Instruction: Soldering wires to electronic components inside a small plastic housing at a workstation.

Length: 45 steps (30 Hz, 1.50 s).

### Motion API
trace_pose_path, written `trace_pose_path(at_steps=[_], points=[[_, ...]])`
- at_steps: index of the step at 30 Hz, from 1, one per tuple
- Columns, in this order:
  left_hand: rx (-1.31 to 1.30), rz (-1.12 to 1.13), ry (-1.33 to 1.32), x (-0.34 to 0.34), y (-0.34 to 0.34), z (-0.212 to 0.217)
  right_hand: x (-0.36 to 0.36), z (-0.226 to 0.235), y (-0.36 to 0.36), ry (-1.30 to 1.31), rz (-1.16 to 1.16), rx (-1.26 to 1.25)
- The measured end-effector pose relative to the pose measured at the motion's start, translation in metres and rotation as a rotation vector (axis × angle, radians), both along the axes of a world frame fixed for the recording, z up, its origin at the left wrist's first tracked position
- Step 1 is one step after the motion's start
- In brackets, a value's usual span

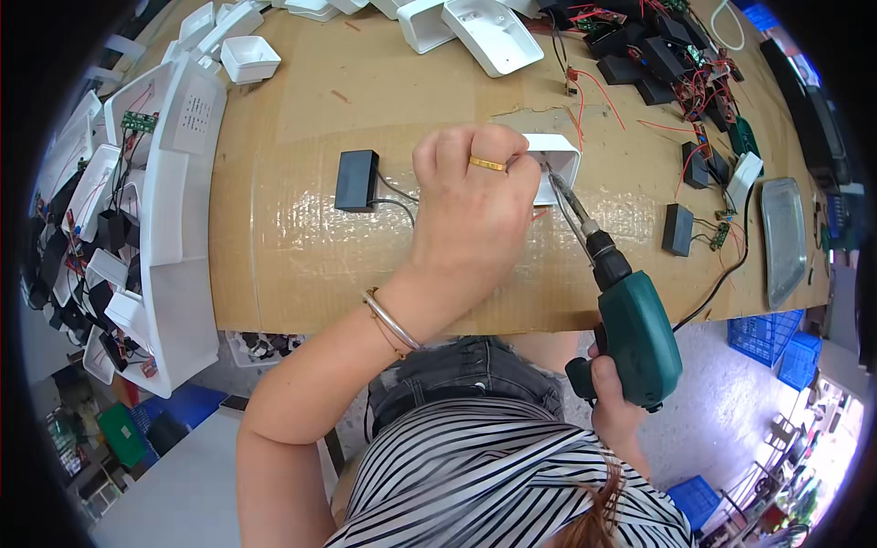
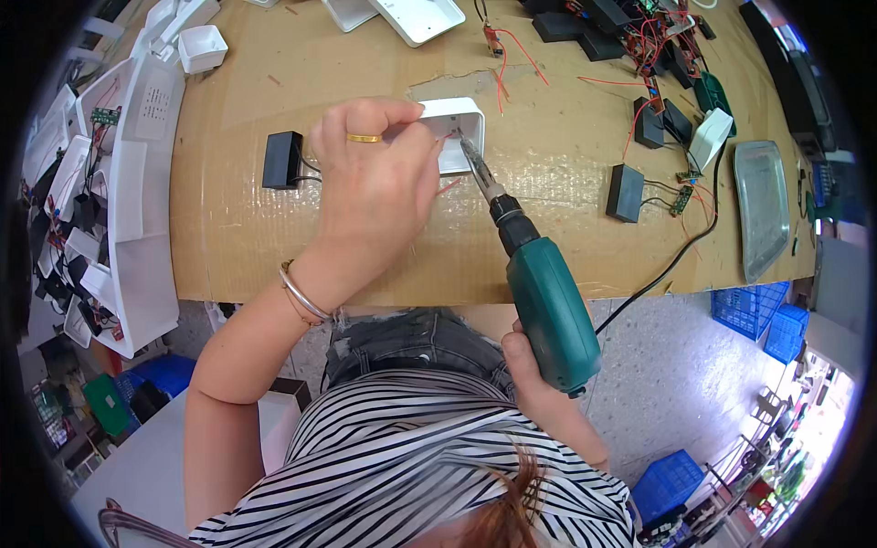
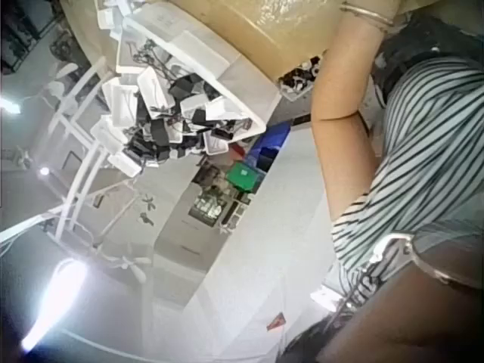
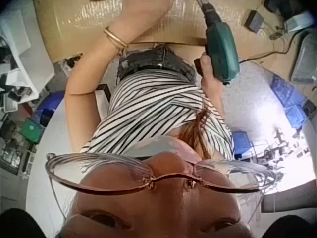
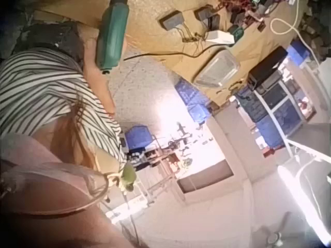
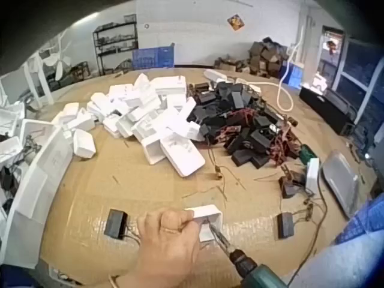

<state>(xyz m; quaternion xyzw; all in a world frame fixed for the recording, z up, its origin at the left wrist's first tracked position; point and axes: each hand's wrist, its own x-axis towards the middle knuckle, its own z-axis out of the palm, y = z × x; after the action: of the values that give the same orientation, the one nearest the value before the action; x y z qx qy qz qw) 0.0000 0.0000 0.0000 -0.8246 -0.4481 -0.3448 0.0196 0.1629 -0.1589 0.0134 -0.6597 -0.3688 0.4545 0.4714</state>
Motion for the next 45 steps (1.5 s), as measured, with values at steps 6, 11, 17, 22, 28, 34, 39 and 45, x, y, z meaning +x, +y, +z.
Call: trace_pose_path(at_steps=[6, 11, 17, 22, 28, 34, 39, 45], points=[[0.040, -0.004, -0.053, 0.000, 0.002, -0.003, -0.001, 0.002, 0.002, -0.022, 0.015, 0.009], [0.028, 0.004, -0.046, 0.001, 0.003, -0.003, -0.002, 0.001, 0.003, 0.010, -0.015, 0.052], [0.008, -0.002, -0.045, 0.002, 0.002, -0.001, 0.004, -0.006, 0.005, -0.061, 0.091, 0.120], [0.003, -0.011, -0.036, 0.000, 0.003, -0.003, 0.005, -0.006, 0.006, -0.062, 0.095, 0.113], [0.007, -0.008, -0.034, 0.001, 0.002, -0.001, 0.002, -0.004, 0.007, -0.040, 0.090, 0.116], [0.009, 0.000, -0.030, 0.002, 0.001, 0.001, 0.002, -0.005, 0.007, -0.031, 0.093, 0.096], [-0.005, 0.002, -0.034, 0.002, 0.001, 0.002, -0.004, 0.002, 0.008, 0.023, 0.008, 0.064], [0.018, 0.004, -0.032, 0.002, 0.001, 0.000, -0.005, 0.010, 0.008, 0.039, -0.021, -0.062]])
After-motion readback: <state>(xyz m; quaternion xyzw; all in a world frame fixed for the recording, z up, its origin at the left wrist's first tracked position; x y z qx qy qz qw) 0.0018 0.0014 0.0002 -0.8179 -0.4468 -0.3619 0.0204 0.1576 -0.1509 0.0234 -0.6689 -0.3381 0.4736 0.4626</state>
